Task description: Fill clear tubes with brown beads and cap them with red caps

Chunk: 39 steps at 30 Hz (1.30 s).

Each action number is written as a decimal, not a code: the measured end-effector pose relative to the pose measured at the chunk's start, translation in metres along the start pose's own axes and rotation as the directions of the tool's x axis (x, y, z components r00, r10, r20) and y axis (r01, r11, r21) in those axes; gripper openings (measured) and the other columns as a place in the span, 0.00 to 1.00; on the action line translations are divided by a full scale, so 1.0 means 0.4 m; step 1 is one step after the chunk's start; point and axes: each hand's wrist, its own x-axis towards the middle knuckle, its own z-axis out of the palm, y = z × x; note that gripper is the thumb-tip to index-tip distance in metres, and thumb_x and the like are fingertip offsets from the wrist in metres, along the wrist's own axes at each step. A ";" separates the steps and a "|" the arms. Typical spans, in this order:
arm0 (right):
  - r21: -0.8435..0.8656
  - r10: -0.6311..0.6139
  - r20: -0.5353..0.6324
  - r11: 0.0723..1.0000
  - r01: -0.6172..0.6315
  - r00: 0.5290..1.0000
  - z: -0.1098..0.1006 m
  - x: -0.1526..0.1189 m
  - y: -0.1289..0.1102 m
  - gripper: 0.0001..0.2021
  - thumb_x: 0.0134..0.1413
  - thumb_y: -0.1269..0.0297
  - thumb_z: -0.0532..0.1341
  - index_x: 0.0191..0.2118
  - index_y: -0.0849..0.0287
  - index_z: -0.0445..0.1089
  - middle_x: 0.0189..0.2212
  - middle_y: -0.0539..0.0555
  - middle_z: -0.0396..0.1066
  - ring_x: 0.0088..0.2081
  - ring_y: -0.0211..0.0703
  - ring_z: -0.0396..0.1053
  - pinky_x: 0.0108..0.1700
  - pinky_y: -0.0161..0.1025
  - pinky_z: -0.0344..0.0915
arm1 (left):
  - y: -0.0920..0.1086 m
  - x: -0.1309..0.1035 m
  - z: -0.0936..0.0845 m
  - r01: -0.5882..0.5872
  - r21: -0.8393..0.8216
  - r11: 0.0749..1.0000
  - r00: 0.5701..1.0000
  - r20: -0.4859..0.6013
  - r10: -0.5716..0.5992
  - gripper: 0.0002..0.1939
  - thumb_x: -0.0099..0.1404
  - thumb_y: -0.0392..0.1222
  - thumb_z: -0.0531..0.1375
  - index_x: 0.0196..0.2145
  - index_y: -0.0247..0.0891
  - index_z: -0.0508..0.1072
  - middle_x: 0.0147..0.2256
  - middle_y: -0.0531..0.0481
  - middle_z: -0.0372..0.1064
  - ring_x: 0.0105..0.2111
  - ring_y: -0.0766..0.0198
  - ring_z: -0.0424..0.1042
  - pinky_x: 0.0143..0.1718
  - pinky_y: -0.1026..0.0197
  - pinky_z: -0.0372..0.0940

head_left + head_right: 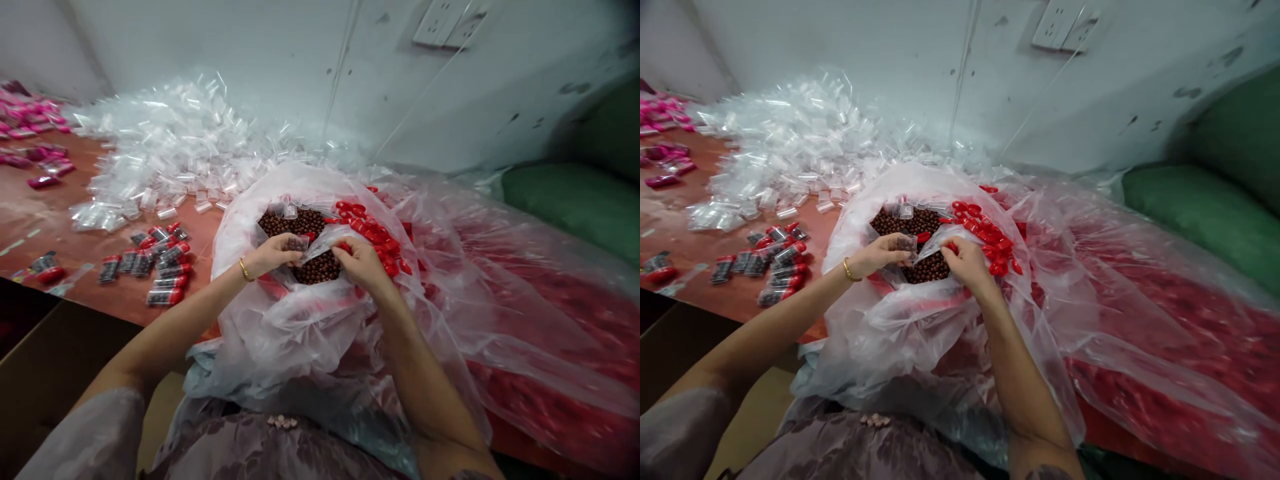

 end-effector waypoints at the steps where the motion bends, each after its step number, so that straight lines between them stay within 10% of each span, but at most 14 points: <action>1: -0.105 -0.033 0.090 0.994 0.042 0.995 -0.003 -0.001 -0.011 0.07 0.47 0.60 0.61 0.30 0.57 0.72 0.22 0.50 0.71 0.25 0.40 0.65 0.28 0.36 0.59 | 0.003 -0.001 0.001 -0.012 -0.016 1.000 1.000 -0.004 0.012 0.23 0.48 0.43 0.71 0.38 0.33 0.67 0.31 0.51 0.72 0.27 0.70 0.72 0.31 0.64 0.65; 10: -0.471 -0.078 0.401 0.837 0.278 0.913 0.004 0.006 -0.056 0.06 0.44 0.70 0.63 0.22 0.53 0.73 0.20 0.51 0.73 0.22 0.41 0.66 0.27 0.37 0.54 | 0.006 -0.010 -0.001 -0.070 -0.075 0.995 0.997 -0.019 0.069 0.25 0.47 0.43 0.71 0.40 0.34 0.66 0.35 0.49 0.73 0.28 0.69 0.72 0.31 0.65 0.65; 18: 0.011 -0.120 -0.069 0.993 0.121 0.990 0.011 0.047 -0.126 0.09 0.48 0.58 0.62 0.29 0.57 0.75 0.23 0.49 0.71 0.22 0.36 0.61 0.26 0.35 0.57 | -0.015 -0.003 0.005 -0.126 0.001 0.992 0.992 -0.002 0.126 0.18 0.49 0.35 0.66 0.38 0.33 0.66 0.30 0.54 0.67 0.27 0.70 0.68 0.31 0.64 0.65; 24: 0.076 -0.169 0.040 0.983 0.165 0.985 0.052 0.070 -0.178 0.13 0.48 0.53 0.63 0.25 0.58 0.72 0.23 0.50 0.71 0.26 0.38 0.66 0.30 0.36 0.62 | -0.016 -0.008 0.006 -0.173 0.019 0.985 0.985 -0.013 0.173 0.18 0.48 0.34 0.66 0.38 0.33 0.67 0.31 0.53 0.66 0.31 0.69 0.65 0.33 0.65 0.62; 39: 0.344 0.354 -0.131 0.892 -0.292 0.926 0.036 0.002 -0.074 0.33 0.42 0.28 0.53 0.23 0.58 0.65 0.12 0.45 0.57 0.13 0.32 0.52 0.16 0.33 0.49 | -0.017 -0.007 0.007 -0.153 0.000 0.988 0.988 0.022 0.153 0.21 0.49 0.41 0.68 0.39 0.32 0.68 0.31 0.53 0.65 0.30 0.69 0.63 0.30 0.65 0.61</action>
